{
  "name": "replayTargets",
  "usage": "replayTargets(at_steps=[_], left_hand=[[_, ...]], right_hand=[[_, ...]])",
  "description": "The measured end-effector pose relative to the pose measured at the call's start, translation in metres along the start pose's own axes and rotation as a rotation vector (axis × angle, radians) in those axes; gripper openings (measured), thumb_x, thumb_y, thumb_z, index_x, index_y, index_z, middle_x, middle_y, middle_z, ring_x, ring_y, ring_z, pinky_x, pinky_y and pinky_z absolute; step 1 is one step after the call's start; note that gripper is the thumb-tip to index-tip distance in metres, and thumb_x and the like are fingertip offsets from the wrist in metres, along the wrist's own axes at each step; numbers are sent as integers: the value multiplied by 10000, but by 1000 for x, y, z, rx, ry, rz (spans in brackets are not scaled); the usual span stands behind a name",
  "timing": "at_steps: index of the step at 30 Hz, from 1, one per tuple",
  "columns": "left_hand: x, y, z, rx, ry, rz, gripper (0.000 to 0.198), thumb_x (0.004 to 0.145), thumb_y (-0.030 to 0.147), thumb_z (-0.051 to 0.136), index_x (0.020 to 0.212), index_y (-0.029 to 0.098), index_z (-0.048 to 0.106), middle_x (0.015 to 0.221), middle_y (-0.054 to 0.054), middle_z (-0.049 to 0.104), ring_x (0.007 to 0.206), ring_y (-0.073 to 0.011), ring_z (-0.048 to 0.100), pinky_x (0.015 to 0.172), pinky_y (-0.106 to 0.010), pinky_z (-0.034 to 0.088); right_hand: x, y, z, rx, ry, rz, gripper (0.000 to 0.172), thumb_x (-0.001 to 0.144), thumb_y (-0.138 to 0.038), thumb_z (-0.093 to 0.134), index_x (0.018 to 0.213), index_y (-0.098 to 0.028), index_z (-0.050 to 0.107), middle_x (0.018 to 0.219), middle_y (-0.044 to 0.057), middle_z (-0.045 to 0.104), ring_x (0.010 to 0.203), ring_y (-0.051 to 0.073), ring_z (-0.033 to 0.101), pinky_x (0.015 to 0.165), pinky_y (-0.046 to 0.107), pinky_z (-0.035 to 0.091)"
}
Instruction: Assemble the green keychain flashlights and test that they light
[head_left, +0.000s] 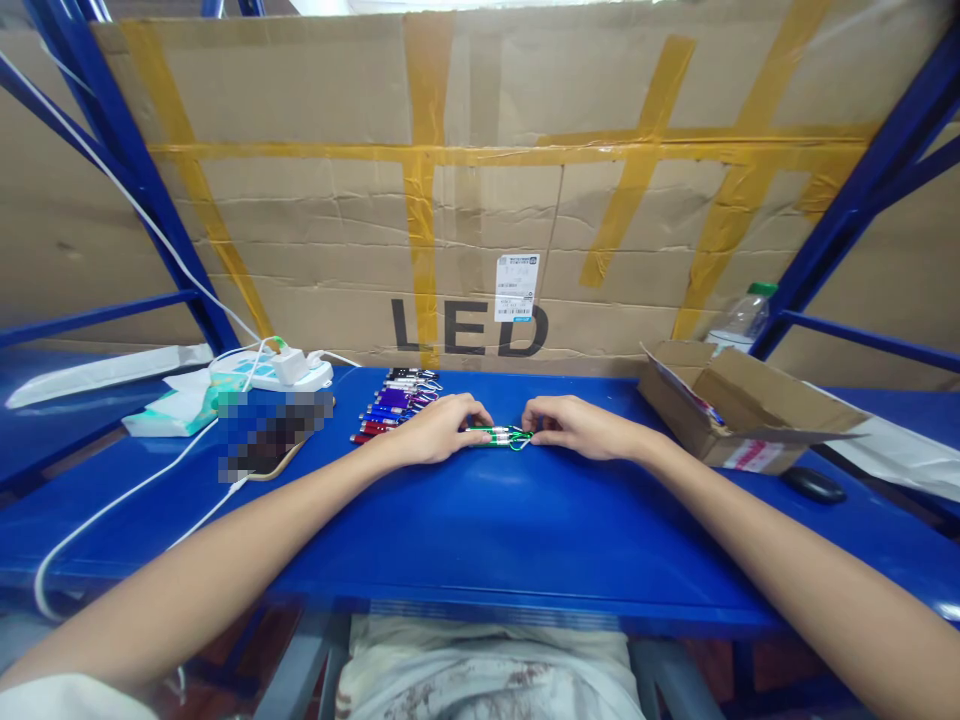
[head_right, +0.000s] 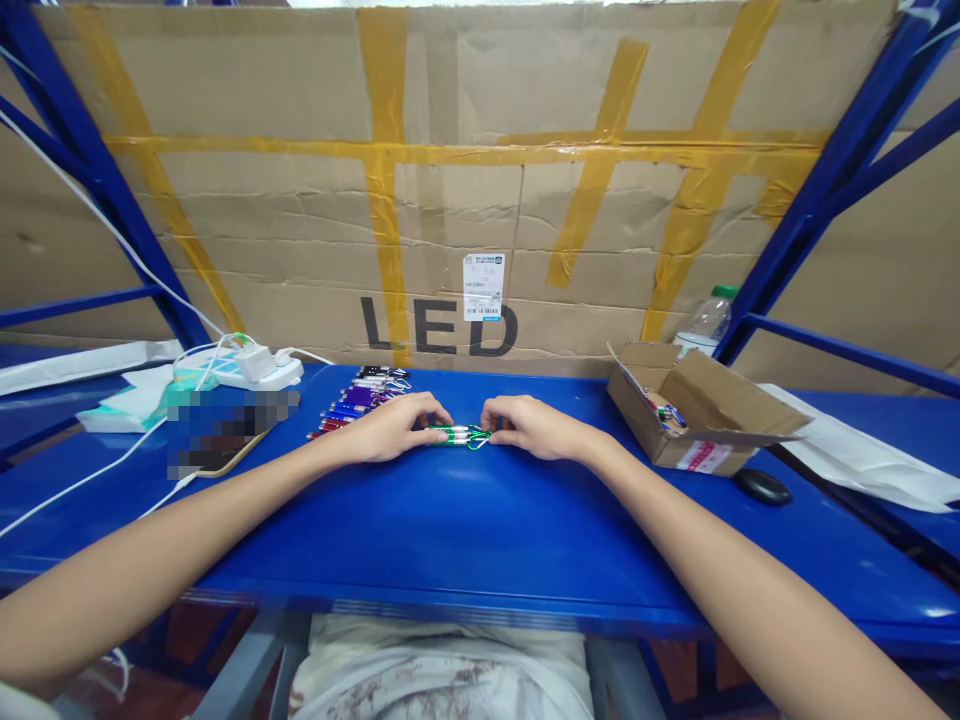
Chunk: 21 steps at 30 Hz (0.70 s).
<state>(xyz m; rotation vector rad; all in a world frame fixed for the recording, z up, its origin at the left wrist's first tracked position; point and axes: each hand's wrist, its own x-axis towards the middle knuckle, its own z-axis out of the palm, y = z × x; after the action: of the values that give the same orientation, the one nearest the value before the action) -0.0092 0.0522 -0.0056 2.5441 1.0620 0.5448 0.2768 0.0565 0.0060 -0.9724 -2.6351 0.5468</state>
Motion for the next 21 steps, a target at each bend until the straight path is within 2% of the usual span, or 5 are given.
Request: replayTargets(at_steps=[13,15,18,21], left_hand=[[-2,8,-2,-4,-3,-23,304,988,427,698,1176,196,759,1124,-83,731,1025,-253,680,863,-336,498],[-2,7,0,-6,11,-26,362,968,466,729,1203,192,744,1136,-84,734,1059,-261,677,899,-345,496],[-2,5,3,1,13,-40,560,897,509,814,1336,183,688,1149,-82,733,1094,-269,666,954,-361,485],[-3,4,3,39,-6,-41,519,915,514,796,1323,202,717,1138,-83,725,1091,-273,658,943,-359,477]], right_hand=[[-1,1,-2,-10,-9,32,133,969,-328,645,978,-198,668,938,54,719,795,203,614,728,308,452],[-1,1,-1,-10,-7,30,138,966,-337,654,975,-200,669,948,57,725,801,205,617,729,309,457],[-1,1,-1,-14,-2,33,143,961,-343,671,978,-201,675,964,60,735,813,208,623,730,310,462],[0,1,-1,-17,-1,30,146,958,-338,683,983,-194,684,967,60,736,809,205,623,730,308,458]])
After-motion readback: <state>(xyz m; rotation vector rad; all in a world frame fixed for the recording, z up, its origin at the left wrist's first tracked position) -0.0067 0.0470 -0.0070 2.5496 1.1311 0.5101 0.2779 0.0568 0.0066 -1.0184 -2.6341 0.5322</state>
